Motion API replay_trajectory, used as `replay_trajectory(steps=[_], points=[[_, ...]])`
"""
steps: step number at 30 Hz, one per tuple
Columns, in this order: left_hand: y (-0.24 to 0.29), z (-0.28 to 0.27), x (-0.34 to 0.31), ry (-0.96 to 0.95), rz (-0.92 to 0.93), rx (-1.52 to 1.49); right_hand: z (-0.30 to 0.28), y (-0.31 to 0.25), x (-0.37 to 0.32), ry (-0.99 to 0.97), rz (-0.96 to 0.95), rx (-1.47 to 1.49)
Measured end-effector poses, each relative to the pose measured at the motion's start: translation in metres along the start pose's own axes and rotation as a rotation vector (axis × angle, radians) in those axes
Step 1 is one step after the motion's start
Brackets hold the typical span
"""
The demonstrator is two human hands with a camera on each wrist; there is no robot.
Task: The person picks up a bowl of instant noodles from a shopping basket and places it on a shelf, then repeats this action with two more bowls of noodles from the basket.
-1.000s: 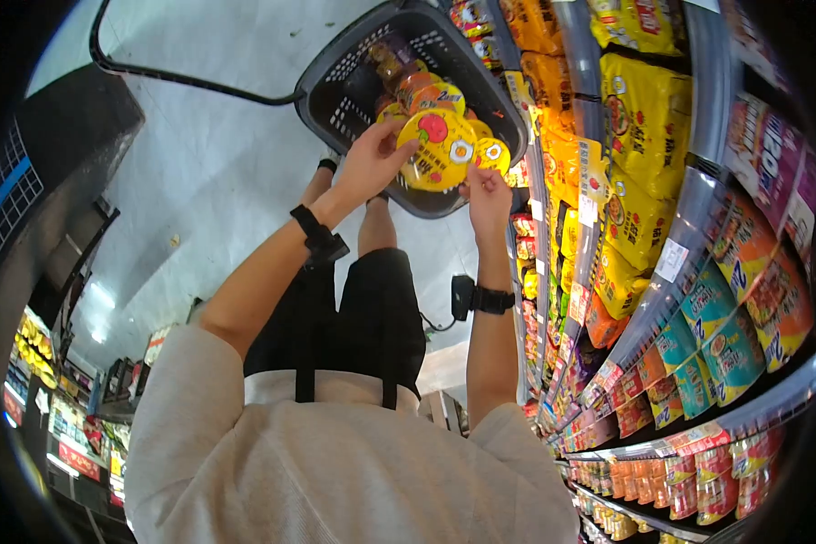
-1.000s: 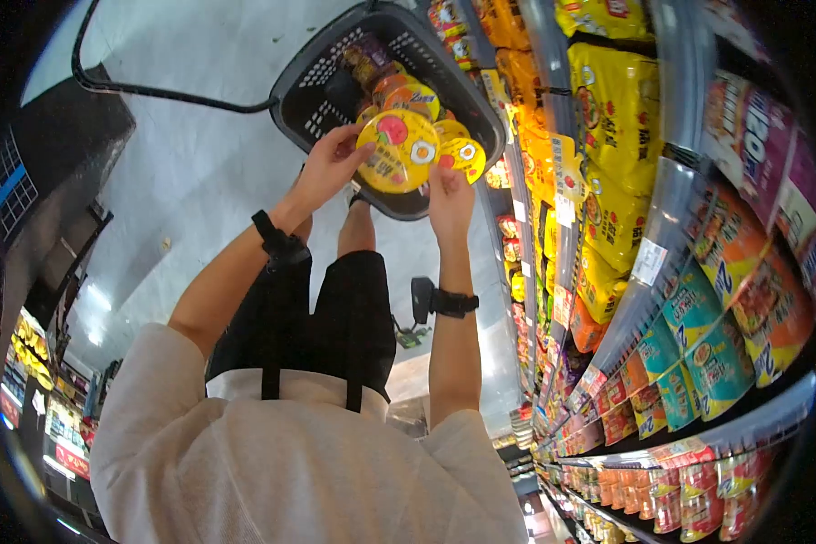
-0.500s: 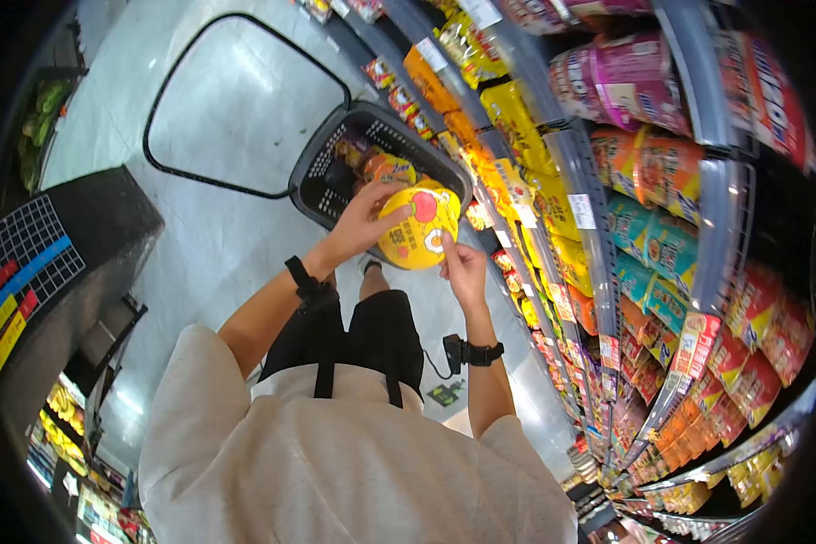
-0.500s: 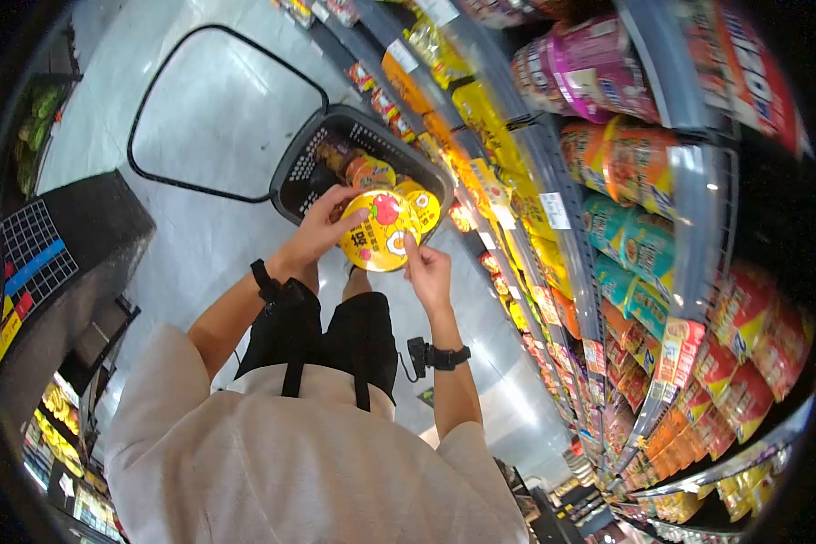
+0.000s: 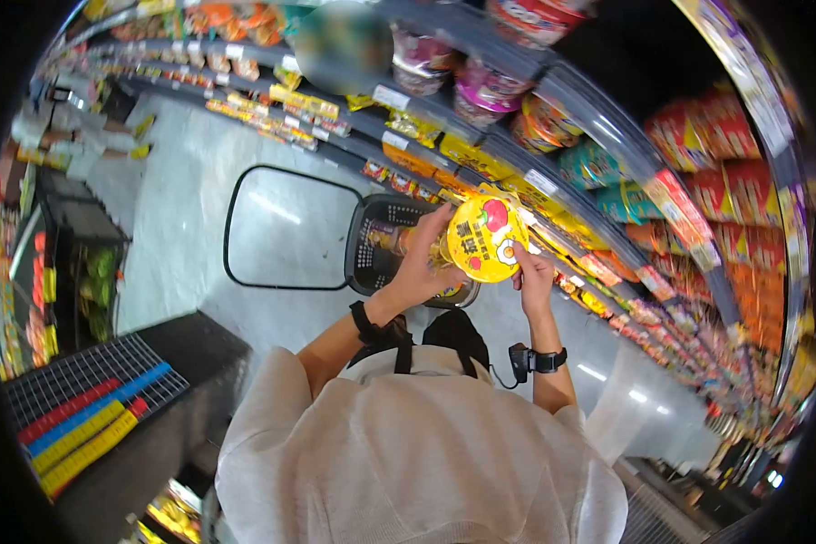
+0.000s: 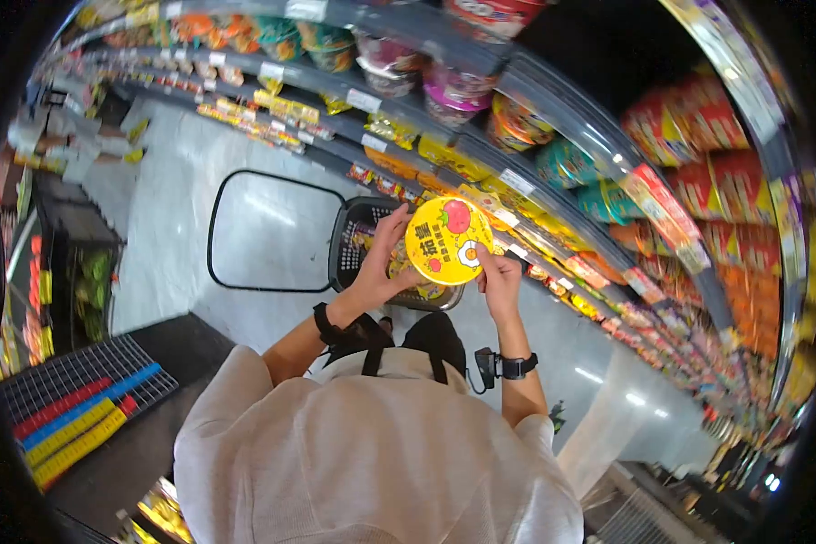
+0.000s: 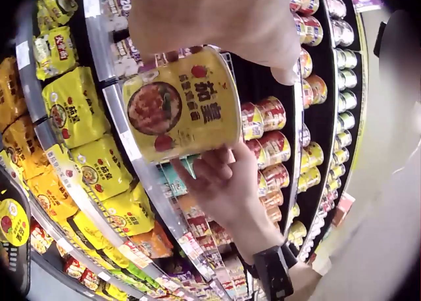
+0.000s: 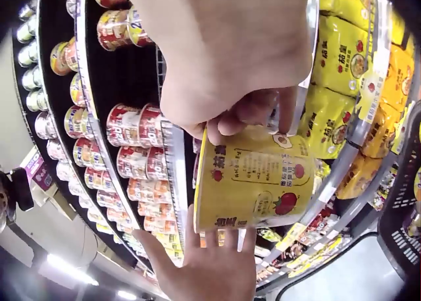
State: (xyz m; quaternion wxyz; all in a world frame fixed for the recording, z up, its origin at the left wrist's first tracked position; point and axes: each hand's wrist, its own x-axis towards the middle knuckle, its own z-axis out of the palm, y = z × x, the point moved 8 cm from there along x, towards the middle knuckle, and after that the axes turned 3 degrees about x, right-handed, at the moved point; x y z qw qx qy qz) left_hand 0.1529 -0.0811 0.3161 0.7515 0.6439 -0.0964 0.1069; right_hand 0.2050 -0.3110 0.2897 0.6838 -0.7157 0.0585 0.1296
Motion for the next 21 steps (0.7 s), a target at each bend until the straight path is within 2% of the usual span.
replay_trajectory(steps=[2, 4, 6, 8, 9, 10, 13, 14, 16, 18, 21], points=[[0.015, 0.012, 0.005, -0.096, 0.072, 0.224, -0.007, -0.021, -0.015, 0.053, -0.058, -0.036], [0.021, 0.029, 0.008, -0.156, 0.078, 0.18, -0.008, -0.035, -0.032, 0.106, -0.083, -0.046], [0.028, 0.042, 0.013, -0.208, 0.087, 0.143, 0.0, -0.051, -0.046, 0.014, -0.235, -0.145], [0.033, 0.051, 0.02, -0.236, 0.043, 0.117, -0.005, -0.054, -0.056, 0.018, -0.324, -0.204], [0.038, 0.054, 0.024, -0.245, 0.078, 0.235, -0.004, -0.056, -0.063, -0.014, -0.396, -0.27], [0.041, 0.06, 0.027, -0.274, 0.09, 0.226, -0.009, -0.06, -0.069, 0.018, -0.404, -0.27], [0.058, 0.082, 0.032, -0.305, 0.274, 0.489, -0.019, -0.078, -0.091, 0.032, -0.398, -0.184], [0.064, 0.09, 0.032, -0.328, 0.284, 0.482, -0.026, -0.078, -0.096, 0.057, -0.403, -0.181], [0.063, 0.108, 0.037, -0.381, 0.138, 0.434, -0.042, -0.076, -0.102, 0.085, -0.439, -0.301], [0.067, 0.126, 0.037, -0.415, 0.167, 0.395, -0.06, -0.075, -0.11, 0.129, -0.457, -0.302], [0.076, 0.163, 0.03, -0.407, 0.335, 0.377, -0.092, -0.081, -0.13, 0.165, -0.491, -0.372]])
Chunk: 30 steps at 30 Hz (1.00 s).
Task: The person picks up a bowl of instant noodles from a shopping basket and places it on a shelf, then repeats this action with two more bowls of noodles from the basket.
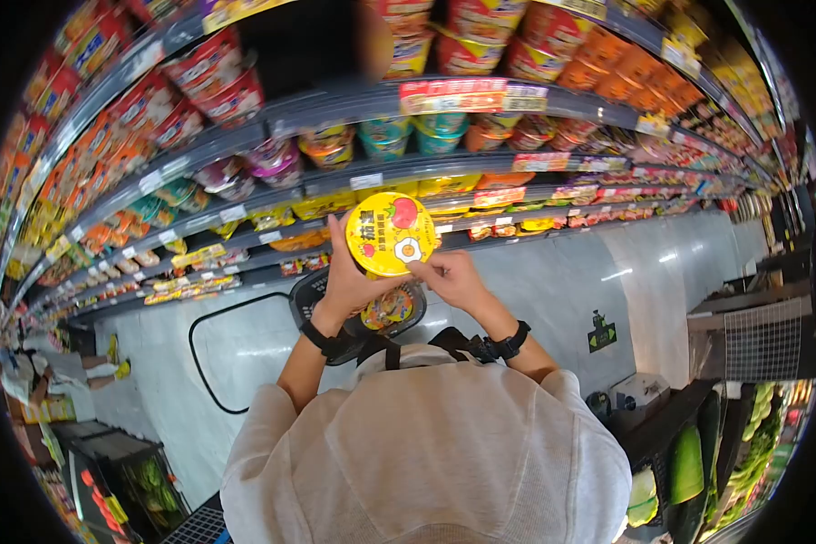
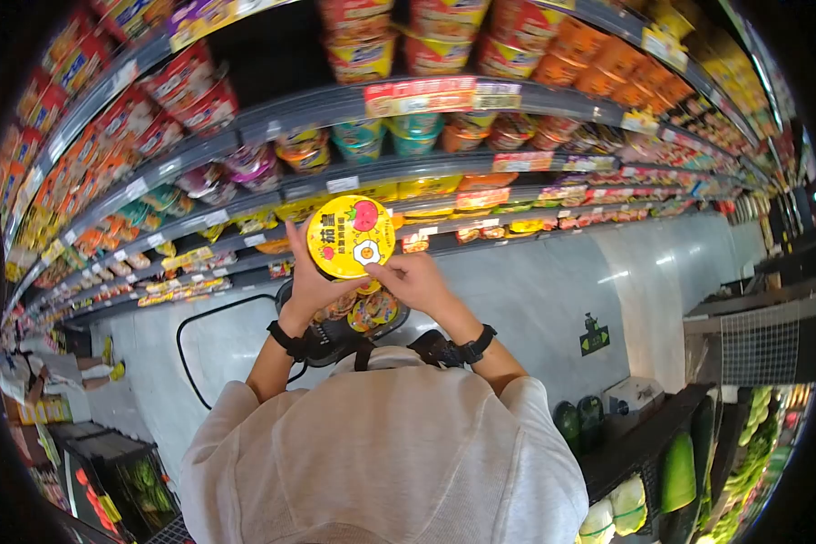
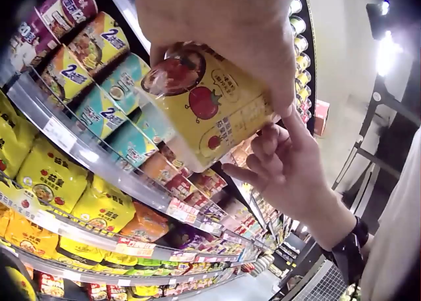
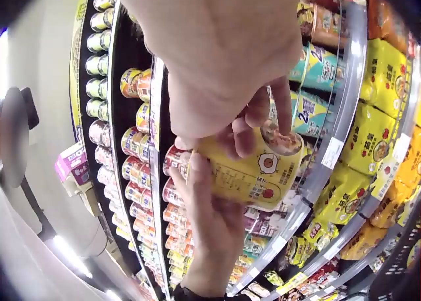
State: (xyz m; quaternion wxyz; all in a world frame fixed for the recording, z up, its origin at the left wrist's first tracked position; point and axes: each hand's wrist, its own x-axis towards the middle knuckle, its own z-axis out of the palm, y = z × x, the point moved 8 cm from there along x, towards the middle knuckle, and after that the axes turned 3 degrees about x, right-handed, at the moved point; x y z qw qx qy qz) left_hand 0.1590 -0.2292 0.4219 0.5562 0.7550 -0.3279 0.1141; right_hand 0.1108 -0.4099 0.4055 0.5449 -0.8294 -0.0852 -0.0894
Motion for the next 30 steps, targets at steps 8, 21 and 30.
replay_trajectory(steps=[8, 21, 30], points=[[0.06, 0.141, 0.042, -0.011, 0.043, -0.119, -0.137, 0.025, -0.059, 0.219, 0.044, 0.113], [0.145, 0.315, 0.06, -0.172, -0.002, -0.177, -0.32, 0.092, -0.181, 0.392, 0.175, 0.029], [0.171, 0.363, 0.065, -0.363, 0.081, -0.479, -0.346, 0.112, -0.213, 0.33, 0.086, 0.176]])
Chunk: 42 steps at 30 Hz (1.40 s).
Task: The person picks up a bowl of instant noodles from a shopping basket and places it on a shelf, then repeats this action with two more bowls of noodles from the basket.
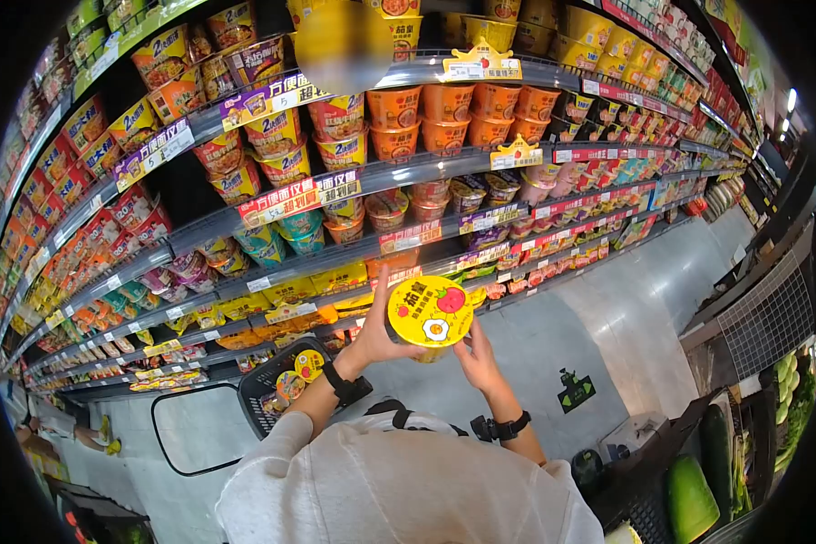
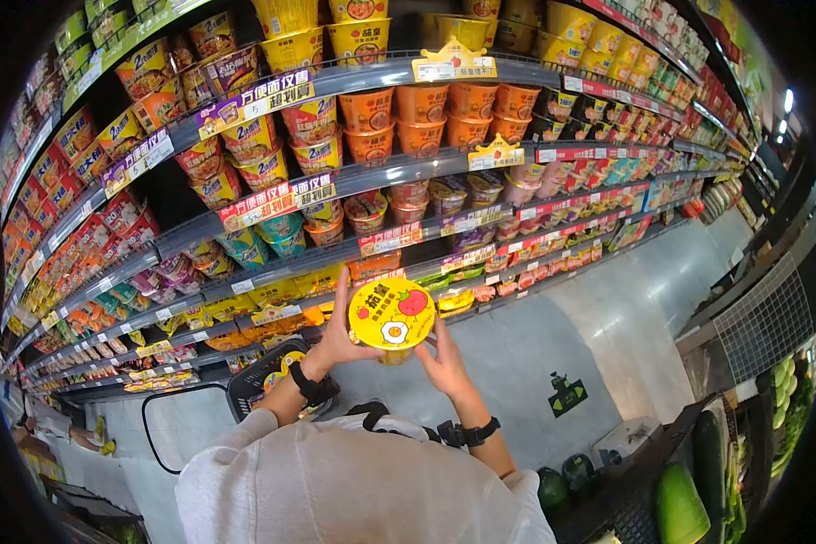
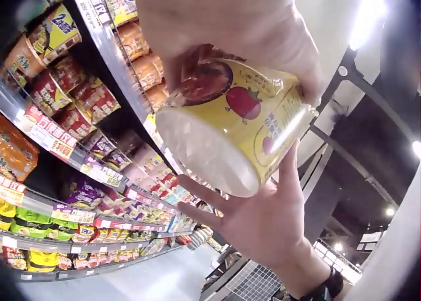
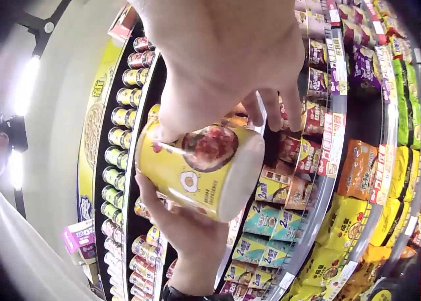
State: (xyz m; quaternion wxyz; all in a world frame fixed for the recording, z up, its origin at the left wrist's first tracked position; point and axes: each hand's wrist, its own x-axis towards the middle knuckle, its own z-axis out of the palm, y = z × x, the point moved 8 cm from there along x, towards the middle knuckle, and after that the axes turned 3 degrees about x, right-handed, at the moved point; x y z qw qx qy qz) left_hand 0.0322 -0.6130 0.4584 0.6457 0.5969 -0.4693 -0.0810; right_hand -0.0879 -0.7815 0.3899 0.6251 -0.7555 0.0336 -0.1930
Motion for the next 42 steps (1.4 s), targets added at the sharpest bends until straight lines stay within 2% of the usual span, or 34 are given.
replay_trajectory(steps=[3, 6, 9, 11, 14, 17, 18, 19, 21, 22, 25, 29, 31, 33, 34, 37, 39, 41, 42], points=[[0.012, 0.011, 0.006, -0.002, 0.047, -0.111, -0.004, 0.003, -0.002, -0.038, 0.003, 0.074], [0.018, 0.017, 0.013, 0.068, 0.007, -0.277, 0.002, 0.008, -0.003, -0.153, -0.079, -0.092], [0.024, 0.019, 0.02, 0.127, -0.013, -0.362, 0.004, 0.004, 0.0, -0.067, -0.097, 0.051], [0.027, 0.018, 0.026, 0.144, -0.014, -0.367, -0.002, -0.017, 0.007, 0.027, -0.129, 0.157], [0.036, 0.005, 0.038, 0.227, 0.045, -0.251, 0.001, -0.068, 0.021, -0.024, -0.231, 0.121], [0.035, -0.013, 0.053, 0.264, 0.034, -0.234, -0.004, -0.094, 0.036, -0.064, -0.279, 0.045], [0.04, -0.016, 0.062, 0.258, 0.056, -0.234, -0.008, -0.113, 0.044, -0.041, -0.356, -0.019], [0.041, -0.021, 0.074, 0.248, 0.055, -0.235, -0.014, -0.121, 0.052, -0.031, -0.356, -0.019], [0.045, -0.025, 0.108, 0.131, 0.075, -0.123, -0.028, -0.137, 0.068, 0.011, -0.489, -0.205], [0.062, -0.023, 0.129, 0.095, 0.154, -0.074, -0.04, -0.127, 0.079, 0.057, -0.489, -0.229], [0.064, -0.025, 0.182, 0.05, 0.229, 0.047, -0.068, -0.122, 0.119, 0.124, -0.482, -0.262], [0.041, -0.027, 0.25, 0.04, 0.196, -0.008, -0.095, -0.133, 0.169, 0.136, -0.536, -0.133], [0.038, -0.024, 0.288, 0.039, 0.271, -0.049, -0.108, -0.125, 0.195, 0.136, -0.509, -0.078], [0.039, -0.023, 0.318, 0.052, 0.355, 0.016, -0.126, -0.12, 0.216, 0.224, -0.508, -0.06], [0.042, -0.023, 0.332, 0.081, 0.37, -0.014, -0.133, -0.131, 0.228, 0.234, -0.58, -0.124], [0.039, -0.023, 0.364, 0.106, 0.476, 0.003, -0.153, -0.131, 0.258, 0.31, -0.526, -0.092], [0.038, -0.017, 0.377, 0.065, 0.455, 0.018, -0.164, -0.133, 0.276, 0.343, -0.538, -0.198], [0.038, -0.02, 0.387, 0.2, 0.511, -0.069, -0.172, -0.139, 0.288, 0.403, -0.622, -0.263], [0.038, -0.02, 0.39, 0.201, 0.509, -0.056, -0.177, -0.139, 0.296, 0.421, -0.628, -0.283]])
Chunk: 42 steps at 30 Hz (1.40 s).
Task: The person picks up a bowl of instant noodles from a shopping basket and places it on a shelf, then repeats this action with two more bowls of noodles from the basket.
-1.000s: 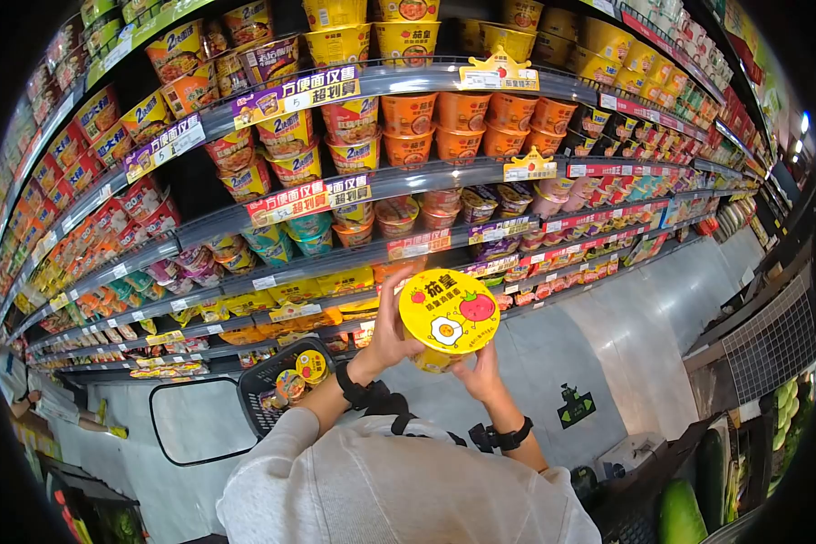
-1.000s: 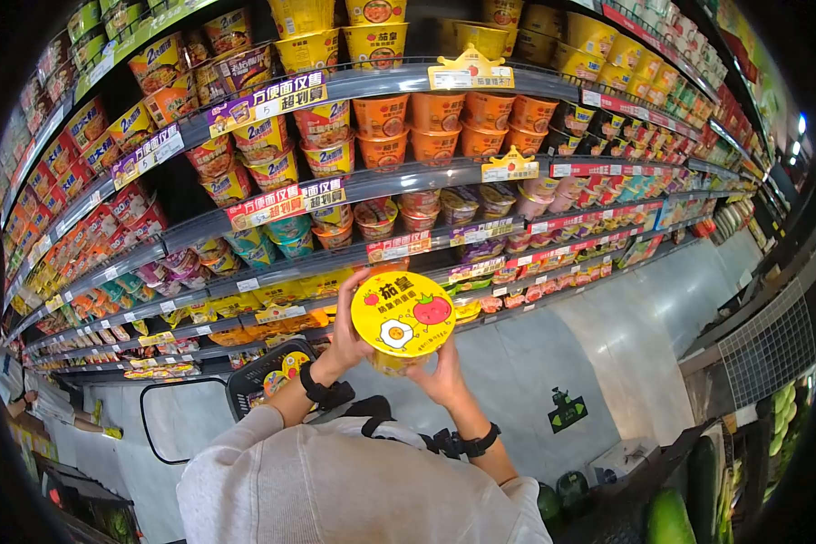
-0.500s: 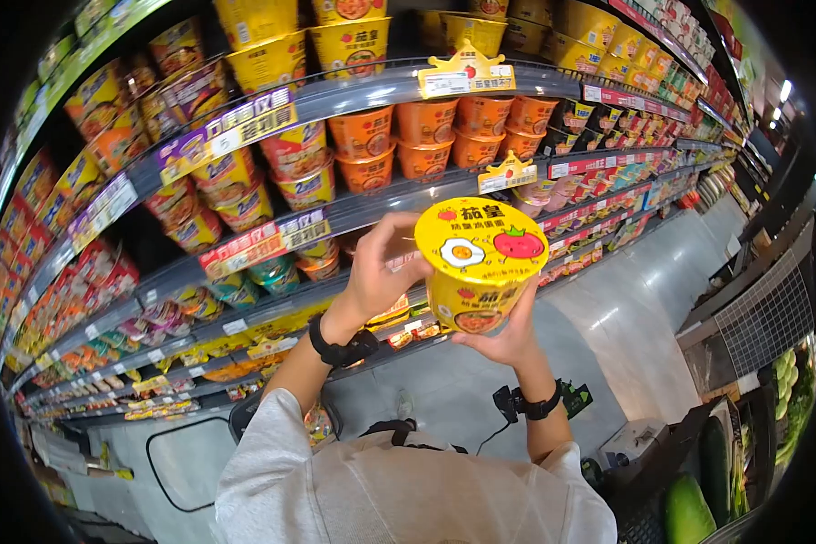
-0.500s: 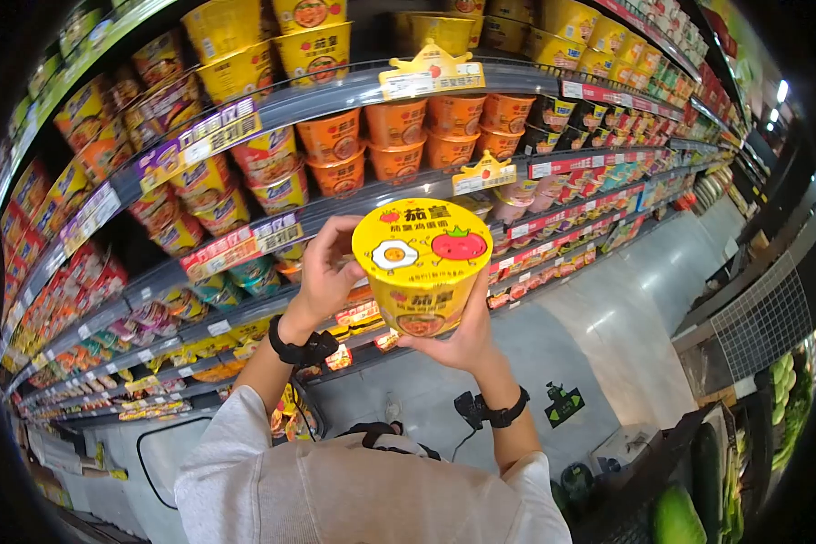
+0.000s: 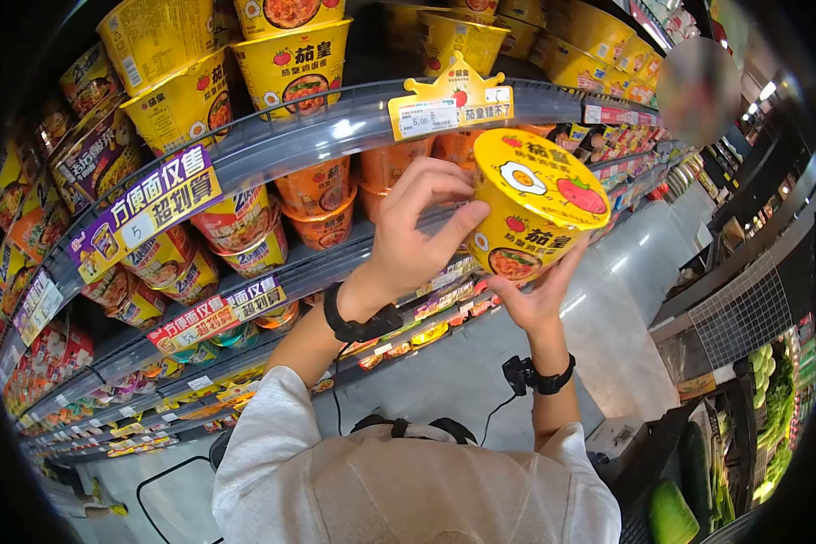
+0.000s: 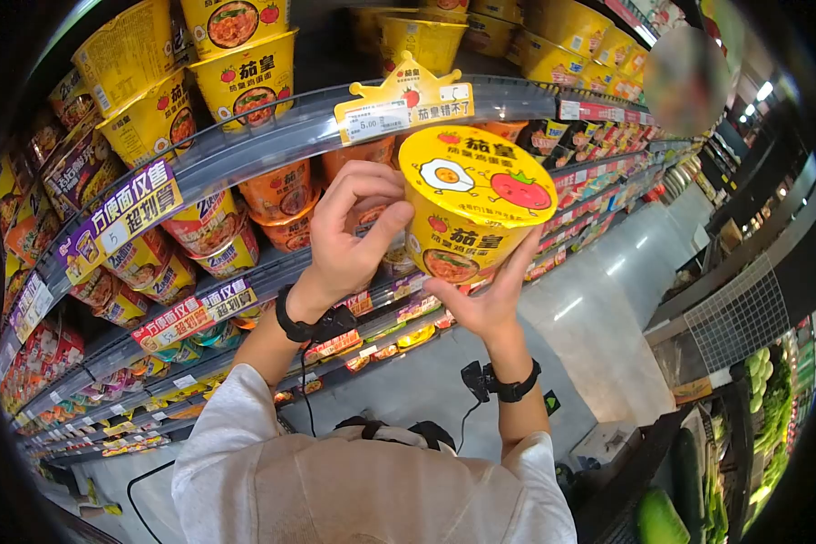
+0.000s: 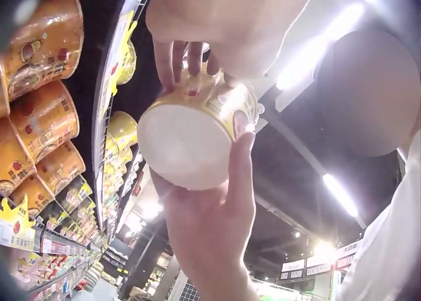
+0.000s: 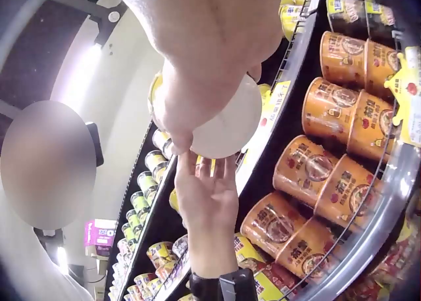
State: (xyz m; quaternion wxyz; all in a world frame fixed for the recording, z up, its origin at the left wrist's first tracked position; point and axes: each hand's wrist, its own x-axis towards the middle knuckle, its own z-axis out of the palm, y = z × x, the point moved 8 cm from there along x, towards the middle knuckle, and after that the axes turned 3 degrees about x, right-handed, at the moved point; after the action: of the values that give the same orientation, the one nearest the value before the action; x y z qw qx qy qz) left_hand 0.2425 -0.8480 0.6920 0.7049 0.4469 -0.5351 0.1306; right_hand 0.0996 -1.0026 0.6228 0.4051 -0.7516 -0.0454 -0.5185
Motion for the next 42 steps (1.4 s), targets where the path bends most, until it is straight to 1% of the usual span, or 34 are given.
replay_trajectory(steps=[1, 3, 4, 5, 7, 8, 9, 11, 13, 14, 15, 17, 18, 19, 20, 21, 22, 23, 24, 25, 26, 27, 29, 30, 31, 33, 35, 36, 37, 38, 41, 42], points=[[-0.001, -0.001, 0.004, 0.006, 0.002, 0.012, 0.001, 0.004, 0.01, -0.007, -0.003, 0.011], [0.006, -0.002, 0.01, 0.007, 0.116, 0.142, 0.004, 0.001, 0.032, -0.02, -0.106, -0.053], [0.004, -0.002, 0.013, 0.014, 0.161, 0.158, 0.006, 0.008, 0.039, 0.012, -0.065, 0.103], [0.001, 0.0, 0.017, 0.021, 0.159, 0.184, 0.008, 0.013, 0.05, 0.002, -0.065, 0.128], [0.003, -0.001, 0.025, 0.108, 0.153, 0.124, 0.013, 0.005, 0.076, -0.027, -0.247, 0.0], [0.008, -0.001, 0.032, 0.094, 0.232, 0.229, 0.016, 0.009, 0.089, -0.026, -0.244, 0.062], [0.01, -0.003, 0.039, 0.11, 0.225, 0.269, 0.021, 0.003, 0.106, -0.015, -0.304, 0.09], [0.022, -0.003, 0.047, 0.143, 0.29, 0.48, 0.029, -0.006, 0.137, -0.006, -0.427, 0.123], [0.022, -0.006, 0.054, 0.198, 0.304, 0.535, 0.04, -0.002, 0.165, -0.025, -0.488, 0.244], [0.022, -0.009, 0.059, 0.232, 0.31, 0.515, 0.043, -0.01, 0.177, -0.034, -0.519, 0.256], [0.021, -0.011, 0.064, 0.262, 0.319, 0.491, 0.051, -0.012, 0.188, -0.1, -0.494, 0.336], [0.027, -0.012, 0.072, 0.287, 0.356, 0.587, 0.061, -0.013, 0.209, -0.122, -0.595, 0.292], [0.033, -0.01, 0.076, 0.311, 0.346, 0.616, 0.064, -0.012, 0.216, -0.069, -0.546, 0.395], [0.038, -0.012, 0.078, 0.334, 0.333, 0.644, 0.069, -0.01, 0.221, -0.116, -0.527, 0.371], [0.034, -0.013, 0.083, 0.223, 0.31, 0.725, 0.074, -0.009, 0.227, -0.103, -0.498, 0.312], [0.034, -0.016, 0.084, 0.257, 0.353, 0.779, 0.076, -0.01, 0.23, -0.092, -0.466, 0.243], [0.035, -0.018, 0.088, 0.251, 0.358, 0.848, 0.077, -0.012, 0.232, -0.081, -0.396, 0.134], [0.036, -0.018, 0.091, 0.247, 0.365, 0.908, 0.078, -0.015, 0.236, -0.087, -0.399, 0.153], [0.041, -0.017, 0.092, 0.263, 0.407, 1.024, 0.078, -0.023, 0.236, -0.161, -0.407, 0.197], [0.043, -0.014, 0.094, 0.274, 0.334, 1.09, 0.078, -0.033, 0.238, -0.225, -0.424, 0.24], [0.041, -0.015, 0.096, 0.271, 0.35, 1.115, 0.084, -0.019, 0.248, -0.163, -0.431, 0.166], [0.037, -0.016, 0.098, 0.267, 0.367, 1.139, 0.084, -0.014, 0.25, -0.154, -0.398, -0.024], [0.034, -0.012, 0.1, 0.252, 0.387, 1.329, 0.095, -0.007, 0.259, -0.112, -0.625, -0.221], [0.03, -0.014, 0.101, 0.259, 0.385, 1.324, 0.1, 0.004, 0.266, -0.11, -0.638, -0.236], [0.003, -0.035, 0.1, 0.196, 0.323, 1.391, 0.104, 0.01, 0.266, -0.051, -0.679, -0.304], [-0.004, -0.035, 0.1, 0.179, 0.43, 1.401, 0.108, 0.014, 0.266, -0.048, -0.694, -0.306], [-0.007, -0.032, 0.1, 0.179, 0.455, 1.437, 0.107, 0.016, 0.266, -0.06, -0.688, -0.295], [-0.009, -0.03, 0.1, 0.179, 0.472, 1.48, 0.109, 0.02, 0.269, -0.097, -0.661, -0.273], [-0.008, -0.028, 0.1, 0.178, 0.479, 1.478, 0.112, 0.023, 0.272, -0.132, -0.631, -0.251], [-0.006, -0.026, 0.1, 0.186, 0.468, 1.492, 0.111, 0.023, 0.271, -0.094, -0.669, -0.244], [-0.009, -0.028, 0.098, 0.188, 0.462, 1.53, 0.111, 0.024, 0.27, -0.1, -0.642, -0.236], [-0.012, -0.032, 0.098, 0.19, 0.423, 1.512, 0.113, 0.024, 0.27, -0.101, -0.631, -0.238]])
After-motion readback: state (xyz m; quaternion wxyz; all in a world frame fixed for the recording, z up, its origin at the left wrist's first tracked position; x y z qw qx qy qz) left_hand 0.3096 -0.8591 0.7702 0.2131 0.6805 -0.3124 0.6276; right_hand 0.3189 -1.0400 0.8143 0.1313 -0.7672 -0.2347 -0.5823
